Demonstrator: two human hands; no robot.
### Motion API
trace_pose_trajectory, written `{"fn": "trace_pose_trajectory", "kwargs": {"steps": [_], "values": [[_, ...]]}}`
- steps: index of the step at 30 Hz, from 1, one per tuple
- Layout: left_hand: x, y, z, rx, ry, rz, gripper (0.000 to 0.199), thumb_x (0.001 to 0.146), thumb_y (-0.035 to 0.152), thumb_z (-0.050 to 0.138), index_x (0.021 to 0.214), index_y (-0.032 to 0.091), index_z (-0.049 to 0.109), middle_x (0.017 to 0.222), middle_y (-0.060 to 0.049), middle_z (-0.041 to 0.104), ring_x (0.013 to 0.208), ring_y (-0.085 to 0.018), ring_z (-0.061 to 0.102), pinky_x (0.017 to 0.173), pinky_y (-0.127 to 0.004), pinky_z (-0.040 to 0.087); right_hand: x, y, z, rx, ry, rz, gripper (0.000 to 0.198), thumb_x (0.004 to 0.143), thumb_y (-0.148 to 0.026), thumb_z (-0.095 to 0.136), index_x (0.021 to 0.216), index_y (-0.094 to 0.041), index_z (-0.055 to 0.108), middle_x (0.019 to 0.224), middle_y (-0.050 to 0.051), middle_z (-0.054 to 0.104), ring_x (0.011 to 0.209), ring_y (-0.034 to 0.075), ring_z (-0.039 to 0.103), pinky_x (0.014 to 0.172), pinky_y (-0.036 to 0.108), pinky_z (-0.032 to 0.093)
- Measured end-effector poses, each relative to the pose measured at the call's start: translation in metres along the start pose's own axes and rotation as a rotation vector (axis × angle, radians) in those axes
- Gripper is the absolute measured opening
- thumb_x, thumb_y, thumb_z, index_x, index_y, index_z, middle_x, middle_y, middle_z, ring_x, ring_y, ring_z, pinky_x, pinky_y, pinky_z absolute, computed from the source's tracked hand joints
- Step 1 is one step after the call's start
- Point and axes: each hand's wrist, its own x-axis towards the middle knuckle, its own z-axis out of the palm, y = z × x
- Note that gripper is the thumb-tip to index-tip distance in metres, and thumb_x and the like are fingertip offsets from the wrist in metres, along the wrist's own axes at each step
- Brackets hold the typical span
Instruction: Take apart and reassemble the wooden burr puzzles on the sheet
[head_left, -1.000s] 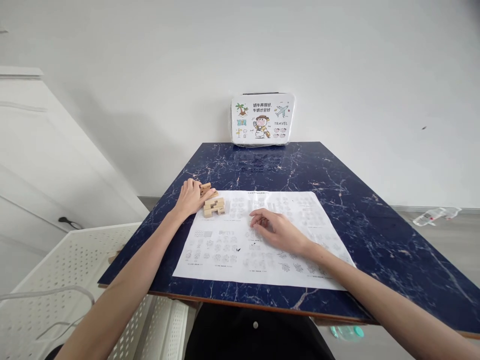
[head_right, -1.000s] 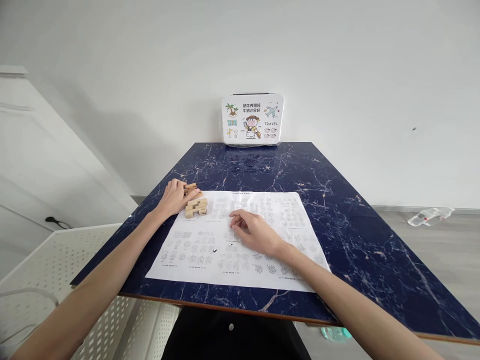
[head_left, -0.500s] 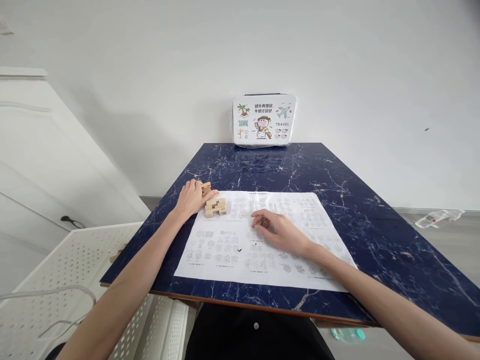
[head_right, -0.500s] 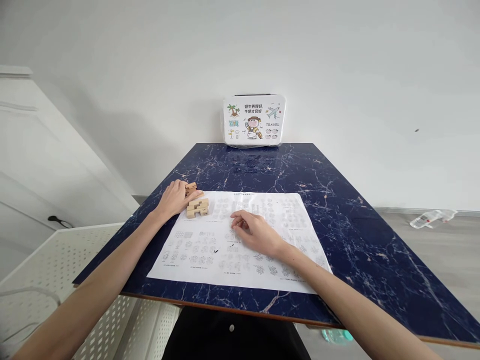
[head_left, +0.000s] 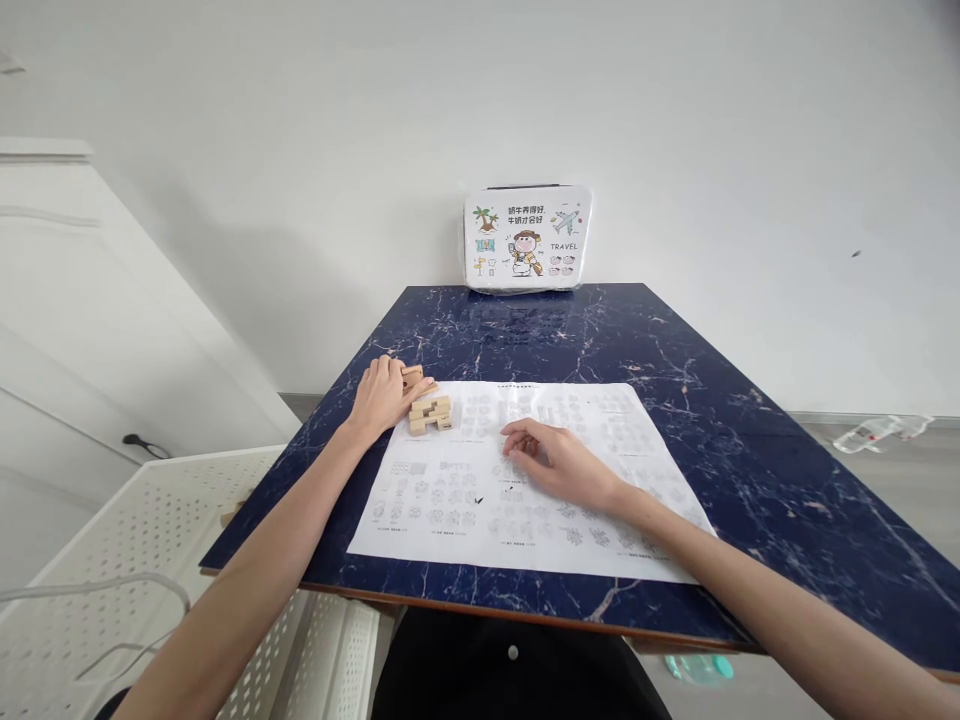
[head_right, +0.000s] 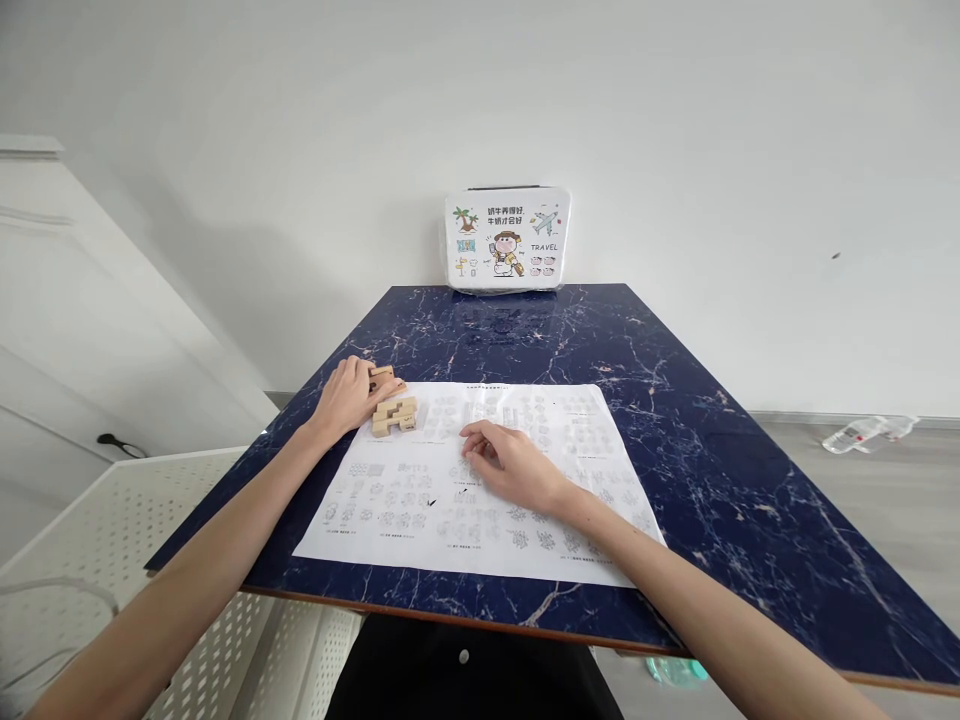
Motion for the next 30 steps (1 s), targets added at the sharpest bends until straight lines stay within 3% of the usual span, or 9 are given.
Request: {"fn": "trace_pose_trajectory", "kwargs": {"steps": [9,22,30], "values": [[0.001,0.004,-0.006,-0.011,-0.078,0.059,0.058,0.104,0.069,0.037,0.107,0.017,0.062,0.108,-0.018,0.068,0.109,-0.037,0.063,0.091,-0.046,0.050,0.000,0.002,0.000,-0.007,0.000,-0.007,0.025,0.101,-0.027,0.053,0.125,-0.024,0.061,0.109,0.008,0.076,0.094,0.023,0.071,0.083,0.043,0.059],[-0.001,0.012,-0.016,0.053,-0.155,-0.027,0.054,0.107,0.063,0.037,0.109,0.015,0.061,0.112,-0.016,0.069,0.099,-0.031,0.070,0.076,-0.035,0.053,0.000,0.001,-0.001,0.017,-0.018,0.017,0.025,0.101,-0.028,0.054,0.125,-0.024,0.062,0.112,0.008,0.075,0.095,0.023,0.070,0.083,0.042,0.058],[0.000,0.017,-0.021,0.098,-0.190,-0.048,0.053,0.107,0.063,0.039,0.111,0.015,0.062,0.111,-0.017,0.074,0.103,-0.034,0.073,0.079,-0.037,0.054,0.000,0.001,-0.001,0.027,-0.007,0.015,0.025,0.100,-0.028,0.055,0.123,-0.024,0.062,0.110,0.008,0.075,0.095,0.023,0.070,0.084,0.043,0.058]]}}
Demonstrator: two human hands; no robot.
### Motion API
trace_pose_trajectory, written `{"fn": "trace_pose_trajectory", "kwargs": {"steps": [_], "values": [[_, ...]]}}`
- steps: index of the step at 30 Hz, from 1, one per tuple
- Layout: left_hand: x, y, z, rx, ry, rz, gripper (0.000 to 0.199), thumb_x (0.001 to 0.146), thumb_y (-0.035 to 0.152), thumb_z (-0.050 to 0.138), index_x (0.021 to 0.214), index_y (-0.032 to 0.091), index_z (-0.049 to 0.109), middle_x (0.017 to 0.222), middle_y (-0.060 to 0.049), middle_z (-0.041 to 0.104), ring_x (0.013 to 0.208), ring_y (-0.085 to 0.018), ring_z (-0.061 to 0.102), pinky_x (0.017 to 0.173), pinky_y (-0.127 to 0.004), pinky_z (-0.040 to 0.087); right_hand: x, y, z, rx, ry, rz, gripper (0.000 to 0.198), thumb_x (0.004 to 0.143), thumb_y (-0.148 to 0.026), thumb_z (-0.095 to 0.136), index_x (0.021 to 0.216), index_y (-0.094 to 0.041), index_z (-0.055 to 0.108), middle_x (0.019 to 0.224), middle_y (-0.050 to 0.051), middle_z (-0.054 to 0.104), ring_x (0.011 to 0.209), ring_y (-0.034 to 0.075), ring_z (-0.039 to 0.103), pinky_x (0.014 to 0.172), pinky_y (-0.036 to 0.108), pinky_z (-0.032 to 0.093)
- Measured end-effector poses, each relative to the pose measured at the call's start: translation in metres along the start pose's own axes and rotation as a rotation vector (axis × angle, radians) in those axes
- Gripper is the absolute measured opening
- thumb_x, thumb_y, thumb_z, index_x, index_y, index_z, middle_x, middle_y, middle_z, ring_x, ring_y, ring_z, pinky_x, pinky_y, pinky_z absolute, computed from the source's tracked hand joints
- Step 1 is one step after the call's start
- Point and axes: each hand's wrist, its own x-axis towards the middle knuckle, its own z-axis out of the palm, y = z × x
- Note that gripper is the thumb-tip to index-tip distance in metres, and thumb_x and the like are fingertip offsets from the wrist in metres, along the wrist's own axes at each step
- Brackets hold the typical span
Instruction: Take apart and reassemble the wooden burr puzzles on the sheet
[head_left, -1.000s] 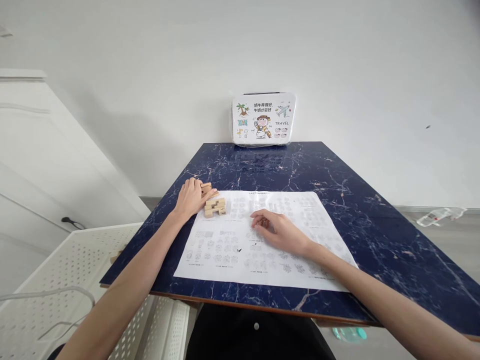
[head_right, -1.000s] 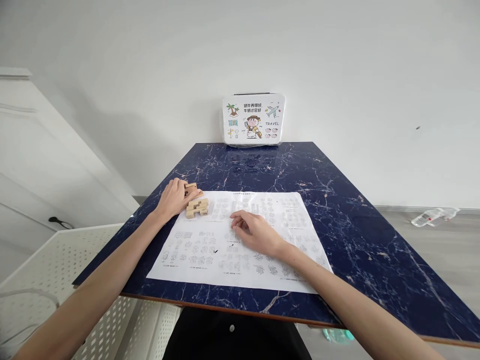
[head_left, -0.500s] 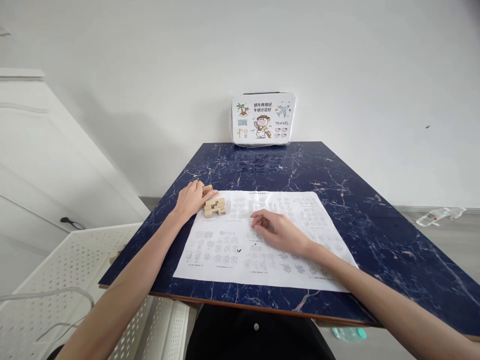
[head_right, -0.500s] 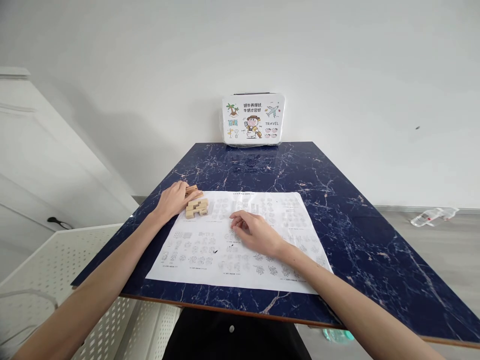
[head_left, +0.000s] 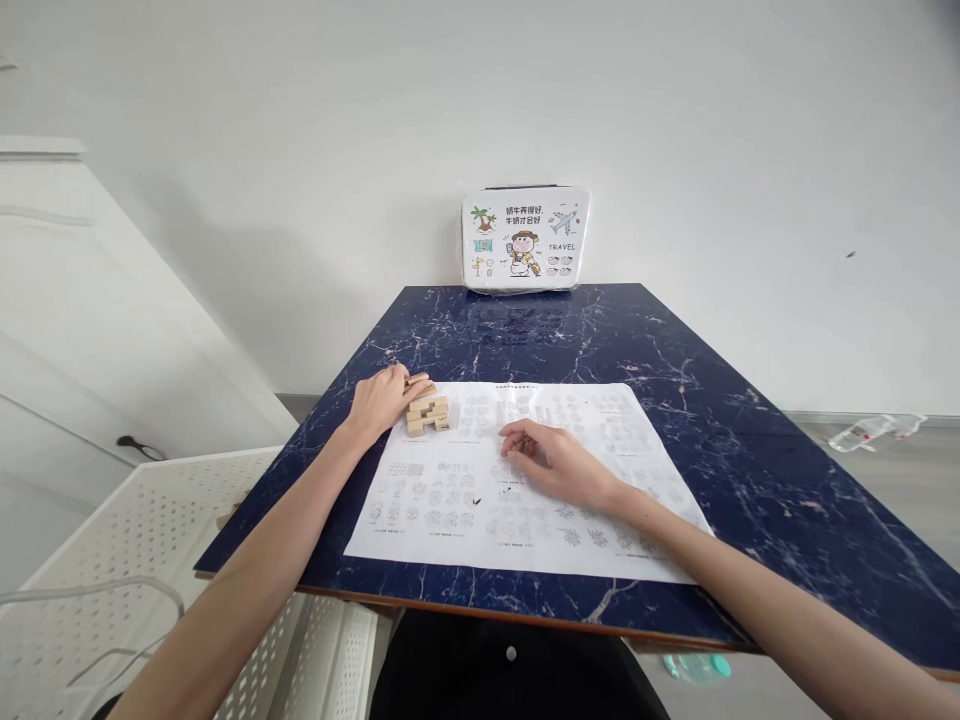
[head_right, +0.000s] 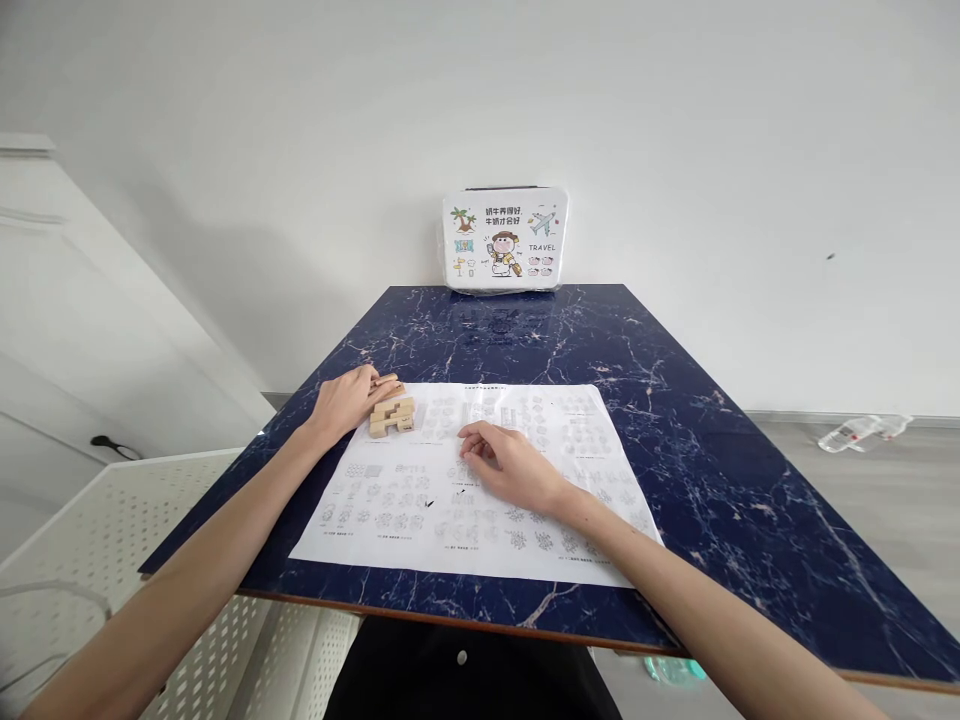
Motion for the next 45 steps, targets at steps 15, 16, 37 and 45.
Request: {"fn": "trace_pose_trajectory", "kwargs": {"steps": [15,16,37,45], "values": [[-0.001,-0.001,-0.005,0.038,0.014,-0.049,0.054,0.102,0.068,0.047,0.117,0.018,0.060,0.101,-0.016,0.079,0.092,-0.038,0.076,0.074,-0.036,0.051,0.001,0.002,0.000,0.002,0.010,-0.025,0.027,0.099,-0.026,0.056,0.124,-0.024,0.063,0.108,0.008,0.076,0.093,0.023,0.071,0.082,0.043,0.058],[-0.001,-0.003,-0.006,0.005,0.041,-0.058,0.053,0.101,0.068,0.049,0.116,0.018,0.060,0.101,-0.016,0.079,0.092,-0.037,0.077,0.074,-0.036,0.051,0.001,0.002,0.000,0.004,0.012,-0.024,0.027,0.098,-0.026,0.056,0.124,-0.024,0.064,0.108,0.008,0.076,0.092,0.023,0.071,0.081,0.042,0.058],[-0.041,0.125,-0.041,-1.272,-0.530,0.075,0.054,0.101,0.073,0.042,0.115,0.025,0.062,0.070,0.000,0.056,0.052,-0.013,0.047,0.047,-0.026,0.031,0.009,0.004,-0.017,0.574,0.198,0.121,0.040,0.094,-0.062,0.065,0.085,-0.024,0.057,0.068,-0.002,0.059,0.057,0.013,0.049,0.058,0.032,0.042],[-0.040,0.120,-0.025,-1.418,-0.550,0.164,0.036,0.107,0.052,0.050,0.116,0.018,0.058,0.073,-0.002,0.060,0.055,-0.011,0.054,0.048,-0.024,0.040,0.013,0.014,-0.019,0.729,0.404,0.241,0.034,0.086,-0.053,0.073,0.078,-0.023,0.058,0.061,-0.004,0.053,0.054,0.012,0.044,0.052,0.029,0.034]]}}
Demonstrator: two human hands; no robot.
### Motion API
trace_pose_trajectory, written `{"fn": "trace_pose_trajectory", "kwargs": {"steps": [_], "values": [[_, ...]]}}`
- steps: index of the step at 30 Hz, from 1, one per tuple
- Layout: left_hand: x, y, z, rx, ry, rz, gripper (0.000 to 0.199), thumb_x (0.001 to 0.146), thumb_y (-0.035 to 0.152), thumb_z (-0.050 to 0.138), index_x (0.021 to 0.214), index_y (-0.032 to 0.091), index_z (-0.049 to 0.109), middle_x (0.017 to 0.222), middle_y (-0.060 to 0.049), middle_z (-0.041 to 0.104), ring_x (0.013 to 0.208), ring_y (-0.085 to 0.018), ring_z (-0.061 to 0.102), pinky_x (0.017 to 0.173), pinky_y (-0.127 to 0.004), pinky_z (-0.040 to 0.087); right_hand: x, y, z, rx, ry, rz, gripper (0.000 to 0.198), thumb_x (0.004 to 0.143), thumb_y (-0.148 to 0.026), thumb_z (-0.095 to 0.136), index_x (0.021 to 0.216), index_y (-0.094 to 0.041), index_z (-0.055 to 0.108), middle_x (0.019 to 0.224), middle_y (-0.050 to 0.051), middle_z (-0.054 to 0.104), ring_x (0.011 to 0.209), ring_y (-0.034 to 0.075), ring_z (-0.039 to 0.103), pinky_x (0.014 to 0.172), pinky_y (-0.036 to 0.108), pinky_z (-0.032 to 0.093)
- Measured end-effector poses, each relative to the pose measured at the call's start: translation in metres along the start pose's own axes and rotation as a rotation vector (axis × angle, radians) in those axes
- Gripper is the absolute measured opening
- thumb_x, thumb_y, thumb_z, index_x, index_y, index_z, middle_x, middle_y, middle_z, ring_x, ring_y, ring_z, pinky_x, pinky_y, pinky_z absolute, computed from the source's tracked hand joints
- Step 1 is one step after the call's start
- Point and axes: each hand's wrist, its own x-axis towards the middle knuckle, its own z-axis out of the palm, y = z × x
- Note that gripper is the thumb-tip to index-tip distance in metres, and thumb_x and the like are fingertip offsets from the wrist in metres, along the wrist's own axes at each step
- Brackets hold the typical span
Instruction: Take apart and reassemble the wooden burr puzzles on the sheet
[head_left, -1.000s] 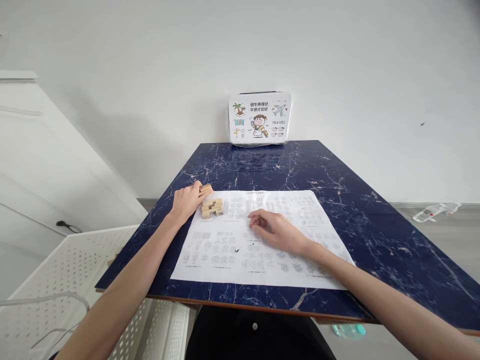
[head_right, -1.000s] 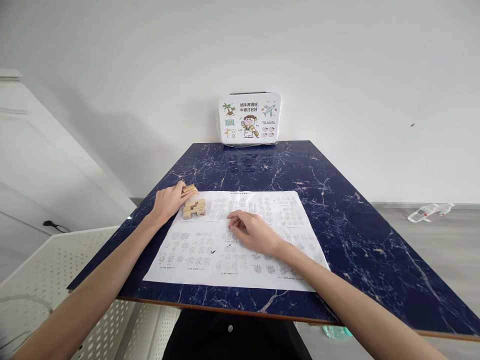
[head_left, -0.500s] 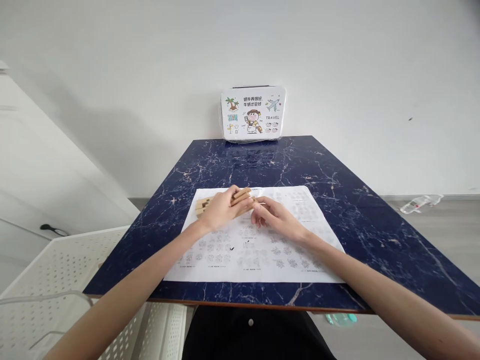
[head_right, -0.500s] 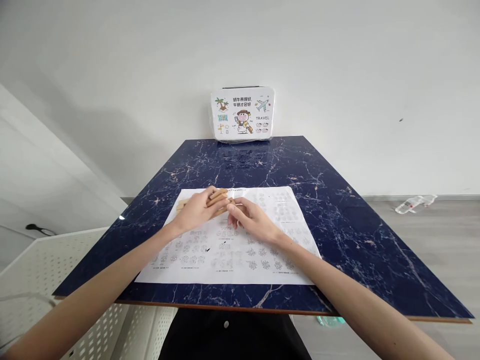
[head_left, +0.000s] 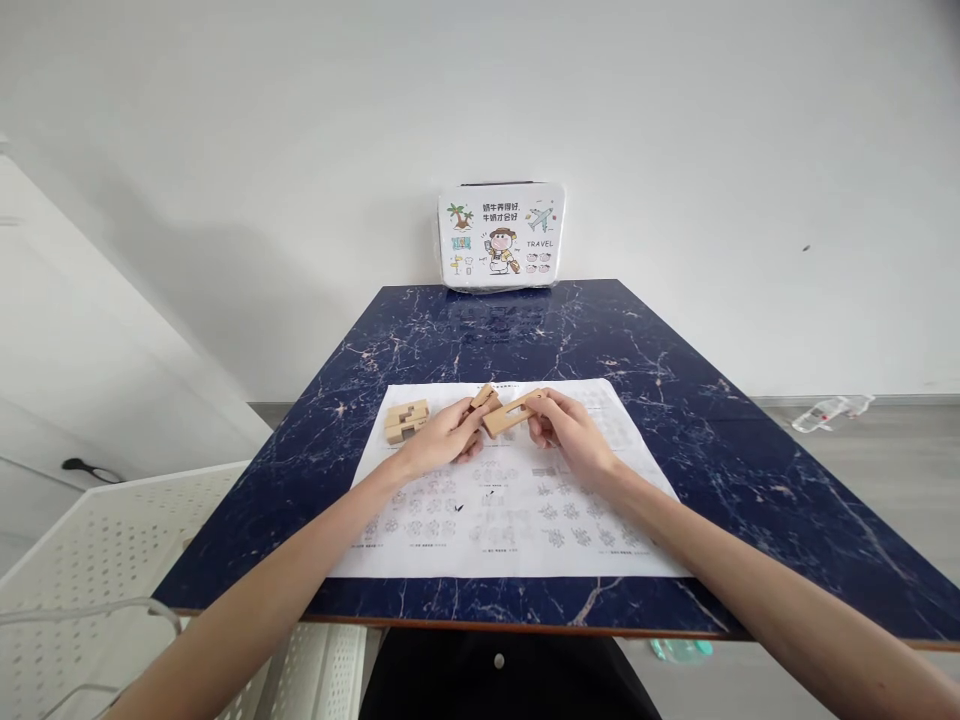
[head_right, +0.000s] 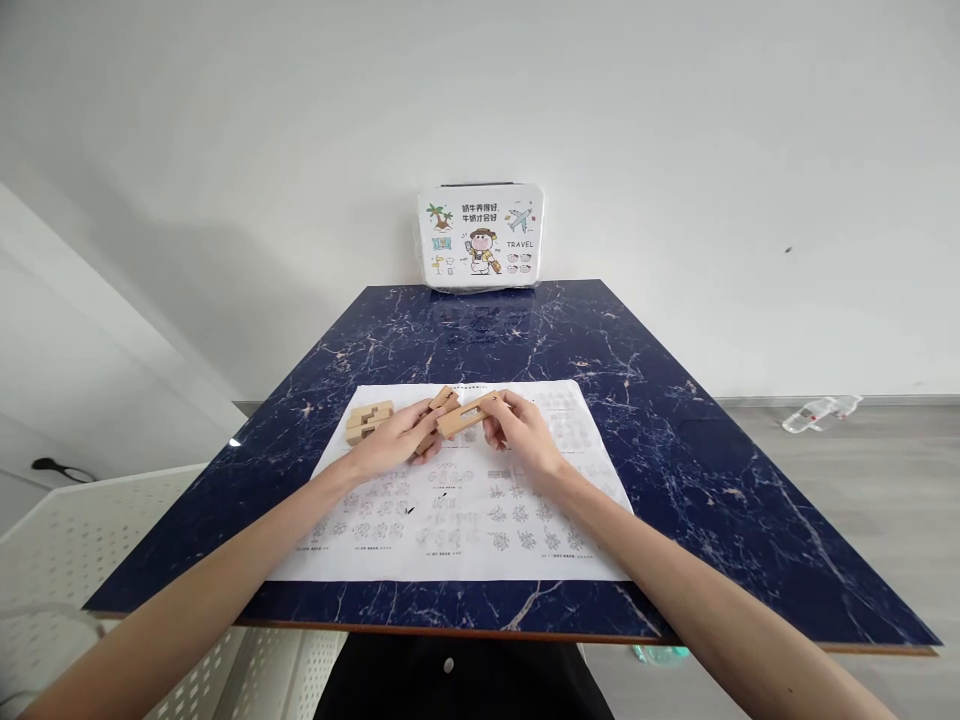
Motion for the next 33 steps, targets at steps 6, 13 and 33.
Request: {"fn": "trace_pose_trajectory", "kwargs": {"steps": [6,13,33], "values": [[-0.002,0.001,0.005,0.043,-0.025,-0.002,0.044,0.103,0.050,0.060,0.131,0.016,0.054,0.092,-0.010,0.075,0.062,-0.017,0.073,0.051,-0.027,0.057,0.003,0.000,-0.004,0.128,0.053,0.036,0.036,0.082,-0.054,0.078,0.082,-0.021,0.062,0.063,-0.005,0.051,0.052,0.011,0.041,0.049,0.028,0.030],[-0.002,0.002,0.013,0.105,0.089,-0.023,0.038,0.100,0.043,0.067,0.124,0.015,0.060,0.077,-0.006,0.074,0.056,-0.017,0.072,0.046,-0.025,0.057,0.002,-0.002,-0.003,0.164,0.031,0.058,0.038,0.081,-0.054,0.080,0.083,-0.021,0.060,0.065,-0.005,0.051,0.050,0.010,0.041,0.049,0.029,0.028],[-0.004,0.004,0.009,0.697,0.314,0.225,0.032,0.110,0.035,0.045,0.137,0.024,0.059,0.093,-0.007,0.076,0.079,-0.023,0.071,0.073,-0.034,0.050,0.002,-0.004,-0.004,0.239,0.078,0.017,0.036,0.082,-0.051,0.081,0.080,-0.022,0.060,0.067,-0.004,0.055,0.050,0.010,0.043,0.047,0.029,0.029]]}}
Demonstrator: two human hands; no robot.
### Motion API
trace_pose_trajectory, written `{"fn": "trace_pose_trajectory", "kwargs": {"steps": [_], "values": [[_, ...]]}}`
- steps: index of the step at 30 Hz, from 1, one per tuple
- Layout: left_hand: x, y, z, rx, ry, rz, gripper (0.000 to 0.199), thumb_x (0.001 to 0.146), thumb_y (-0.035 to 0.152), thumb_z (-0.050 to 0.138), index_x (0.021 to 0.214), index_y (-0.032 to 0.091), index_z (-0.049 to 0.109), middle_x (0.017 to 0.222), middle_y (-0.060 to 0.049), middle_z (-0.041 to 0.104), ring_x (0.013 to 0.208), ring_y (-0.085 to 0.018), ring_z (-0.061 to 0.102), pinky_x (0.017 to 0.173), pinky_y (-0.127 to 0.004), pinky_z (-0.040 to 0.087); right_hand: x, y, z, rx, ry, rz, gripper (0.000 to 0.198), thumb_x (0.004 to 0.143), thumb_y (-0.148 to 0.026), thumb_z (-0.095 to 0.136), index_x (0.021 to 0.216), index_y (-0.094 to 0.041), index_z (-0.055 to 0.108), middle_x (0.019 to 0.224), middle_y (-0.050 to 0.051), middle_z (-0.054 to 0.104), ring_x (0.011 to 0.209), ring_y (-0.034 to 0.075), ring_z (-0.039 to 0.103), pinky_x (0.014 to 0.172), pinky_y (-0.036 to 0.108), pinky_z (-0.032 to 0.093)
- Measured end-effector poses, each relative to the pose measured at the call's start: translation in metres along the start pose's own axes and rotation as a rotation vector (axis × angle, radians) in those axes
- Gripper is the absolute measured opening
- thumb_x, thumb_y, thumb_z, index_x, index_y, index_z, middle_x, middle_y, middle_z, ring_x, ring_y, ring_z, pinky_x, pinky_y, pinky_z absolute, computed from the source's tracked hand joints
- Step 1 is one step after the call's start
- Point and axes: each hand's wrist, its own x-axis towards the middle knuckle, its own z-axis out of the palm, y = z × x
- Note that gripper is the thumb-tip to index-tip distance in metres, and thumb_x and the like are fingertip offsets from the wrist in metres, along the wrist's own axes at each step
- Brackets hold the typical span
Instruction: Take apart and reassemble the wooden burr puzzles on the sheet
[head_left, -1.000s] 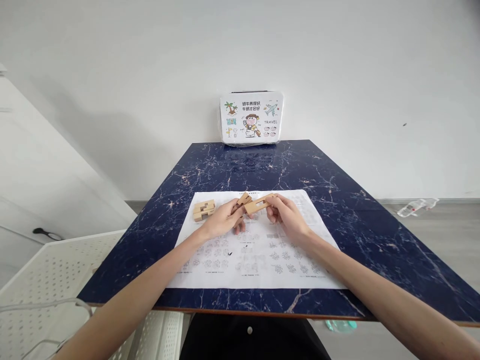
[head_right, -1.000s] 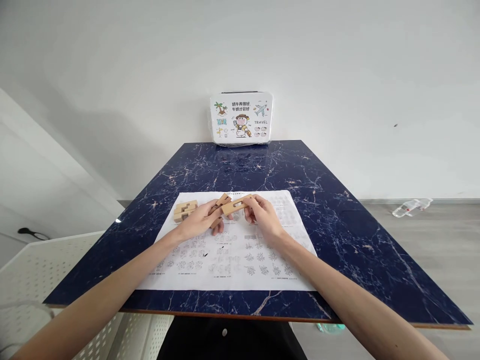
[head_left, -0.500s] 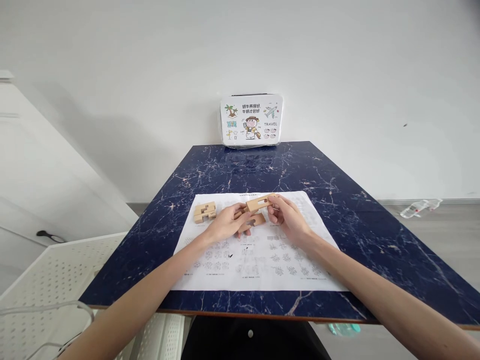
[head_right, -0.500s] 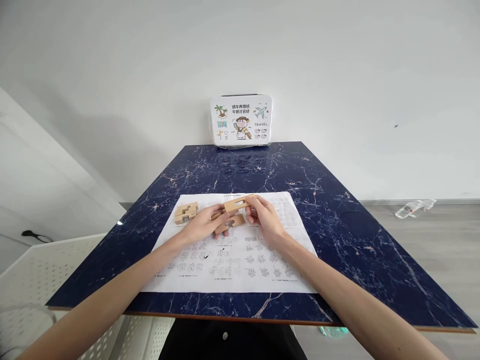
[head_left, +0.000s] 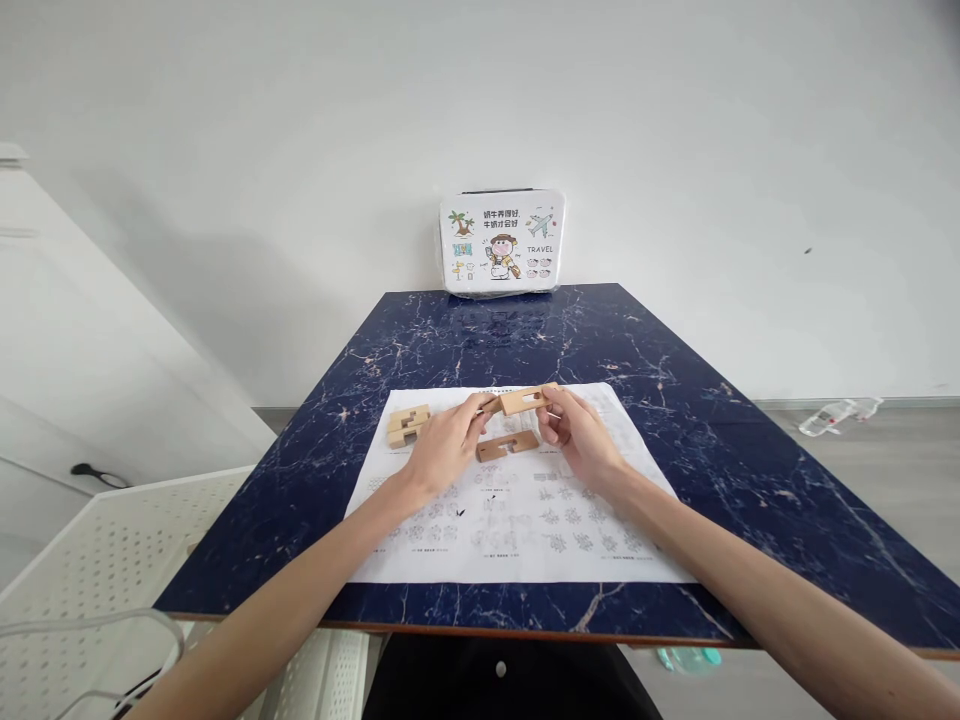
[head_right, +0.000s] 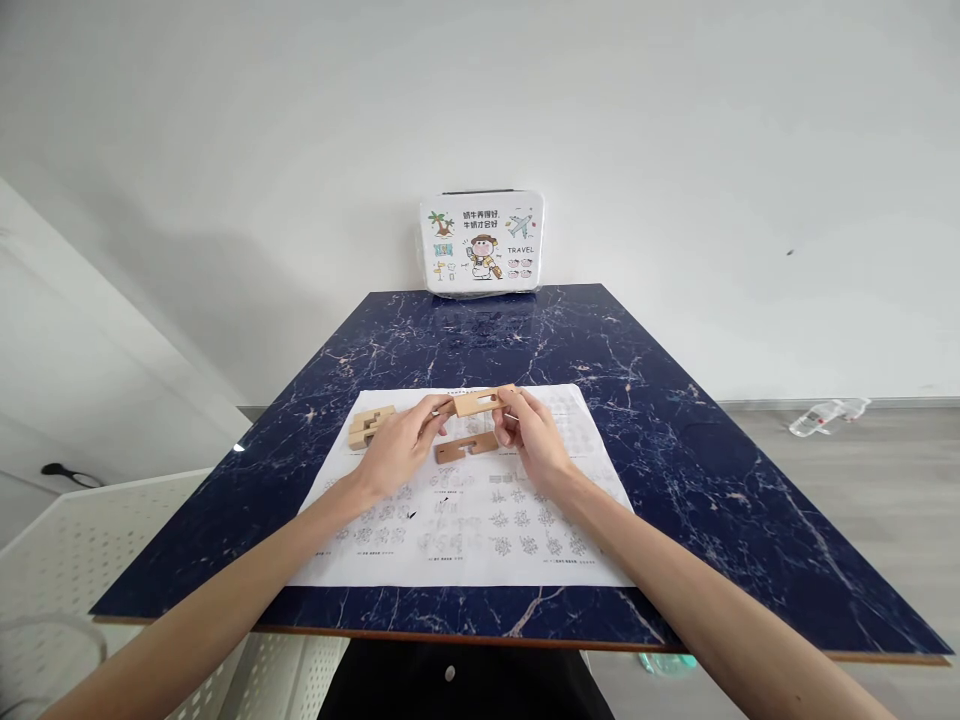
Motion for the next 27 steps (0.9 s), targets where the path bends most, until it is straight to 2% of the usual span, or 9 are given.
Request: {"fn": "trace_pose_trajectory", "kwargs": {"steps": [5,8,12,16,23,27], "values": [[0.0010,0.0020,-0.0044,-0.245,-0.039,-0.012,0.037,0.109,0.046,0.045,0.136,0.025,0.060,0.091,-0.004,0.074,0.055,-0.013,0.055,0.060,-0.027,0.045,-0.0005,-0.0049,0.0022,-0.023,0.028,-0.021,0.033,0.081,-0.051,0.079,0.086,-0.022,0.064,0.082,0.000,0.069,0.048,0.009,0.042,0.046,0.030,0.028],[0.0018,0.0014,-0.0044,-0.371,-0.051,-0.075,0.039,0.108,0.052,0.045,0.127,0.022,0.060,0.079,-0.002,0.064,0.059,-0.014,0.050,0.059,-0.027,0.041,-0.0018,-0.0060,0.0035,-0.078,0.003,-0.036,0.033,0.083,-0.052,0.077,0.089,-0.023,0.062,0.095,0.003,0.076,0.049,0.009,0.045,0.046,0.030,0.029],[0.0011,0.0032,-0.0057,-0.597,-0.113,-0.138,0.030,0.108,0.052,0.045,0.109,0.023,0.053,0.079,0.001,0.053,0.062,-0.013,0.044,0.060,-0.028,0.035,-0.0048,-0.0042,0.0051,-0.127,-0.041,-0.066,0.038,0.084,-0.055,0.077,0.091,-0.024,0.057,0.105,0.006,0.079,0.054,0.011,0.054,0.048,0.029,0.033],[0.0009,0.0074,-0.0093,-0.748,-0.195,-0.147,0.028,0.106,0.051,0.049,0.108,0.023,0.050,0.082,0.001,0.050,0.058,-0.010,0.035,0.055,-0.027,0.028,-0.0070,-0.0018,0.0069,-0.174,-0.087,-0.149,0.042,0.086,-0.058,0.078,0.091,-0.024,0.052,0.116,0.008,0.078,0.060,0.013,0.061,0.050,0.028,0.036],[0.0033,0.0057,-0.0081,-0.832,-0.222,-0.191,0.034,0.100,0.054,0.058,0.113,0.022,0.055,0.087,-0.002,0.055,0.054,-0.008,0.030,0.050,-0.028,0.021,-0.0079,-0.0050,0.0066,-0.202,0.003,-0.235,0.041,0.088,-0.054,0.077,0.090,-0.026,0.047,0.119,0.007,0.077,0.067,0.015,0.065,0.053,0.029,0.039],[0.0023,0.0063,-0.0074,-0.880,-0.249,-0.191,0.035,0.101,0.054,0.059,0.113,0.022,0.056,0.089,-0.002,0.054,0.056,-0.008,0.032,0.050,-0.027,0.021,-0.0082,-0.0024,0.0064,-0.327,-0.005,-0.270,0.038,0.090,-0.055,0.074,0.092,-0.027,0.049,0.111,0.006,0.077,0.069,0.017,0.069,0.051,0.029,0.041]]}}
